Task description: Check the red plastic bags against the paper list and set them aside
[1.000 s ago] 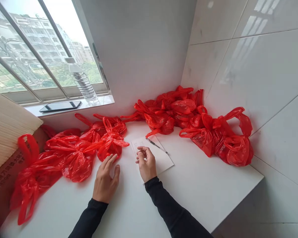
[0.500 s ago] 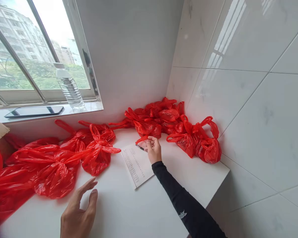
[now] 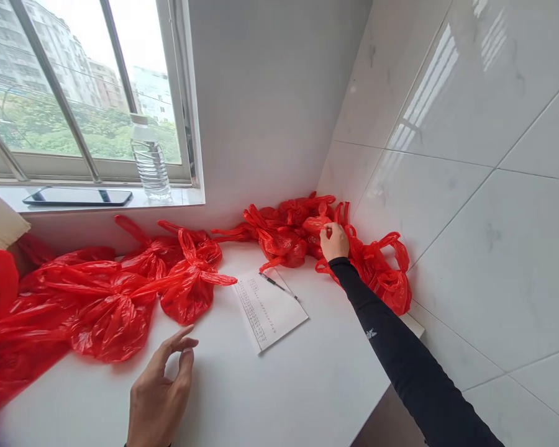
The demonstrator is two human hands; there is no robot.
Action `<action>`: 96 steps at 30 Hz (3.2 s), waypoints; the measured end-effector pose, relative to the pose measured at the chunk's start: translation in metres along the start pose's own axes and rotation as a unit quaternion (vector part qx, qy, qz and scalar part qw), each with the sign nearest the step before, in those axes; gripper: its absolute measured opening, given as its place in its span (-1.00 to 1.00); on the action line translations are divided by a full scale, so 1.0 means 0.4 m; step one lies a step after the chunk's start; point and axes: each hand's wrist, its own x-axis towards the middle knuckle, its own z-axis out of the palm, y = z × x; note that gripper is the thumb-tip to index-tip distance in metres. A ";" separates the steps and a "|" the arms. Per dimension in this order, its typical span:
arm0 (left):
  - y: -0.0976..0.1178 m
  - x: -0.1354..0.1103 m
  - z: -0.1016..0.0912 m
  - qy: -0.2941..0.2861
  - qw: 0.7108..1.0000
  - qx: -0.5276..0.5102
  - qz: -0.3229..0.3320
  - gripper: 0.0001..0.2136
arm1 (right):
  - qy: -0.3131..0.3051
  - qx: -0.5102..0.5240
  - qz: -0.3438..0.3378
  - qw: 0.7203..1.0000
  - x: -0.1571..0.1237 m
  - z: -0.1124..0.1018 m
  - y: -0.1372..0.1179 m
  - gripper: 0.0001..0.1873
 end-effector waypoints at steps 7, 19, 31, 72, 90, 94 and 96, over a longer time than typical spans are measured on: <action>0.002 -0.004 0.005 -0.002 1.000 -0.009 0.015 -0.70 | -0.138 0.015 -0.019 0.990 -0.300 -0.016 0.008 -0.68; 0.008 -0.002 -0.002 -0.022 0.999 -0.031 -0.014 -0.69 | -0.147 0.032 0.044 0.988 -0.250 -0.055 -0.033 -0.69; 0.044 -0.008 -0.009 -0.178 0.831 -0.456 -0.265 -0.60 | -0.358 0.328 -0.066 0.872 -0.580 -0.021 -0.350 -0.78; 0.036 -0.010 0.003 -0.090 0.848 -0.462 -0.246 -0.62 | -0.447 0.488 0.050 0.748 -0.532 0.116 -0.244 -0.75; 0.028 -0.026 -0.004 -0.099 0.877 -0.426 -0.201 -0.69 | -0.468 0.472 0.075 0.744 -0.552 0.113 -0.253 -0.71; 0.027 -0.026 -0.001 -0.092 0.876 -0.421 -0.218 -0.64 | -0.473 0.470 0.093 0.739 -0.559 0.116 -0.254 -0.64; 0.028 -0.027 -0.002 -0.084 0.879 -0.410 -0.226 -0.65 | -0.482 0.474 0.094 0.731 -0.561 0.117 -0.255 -0.62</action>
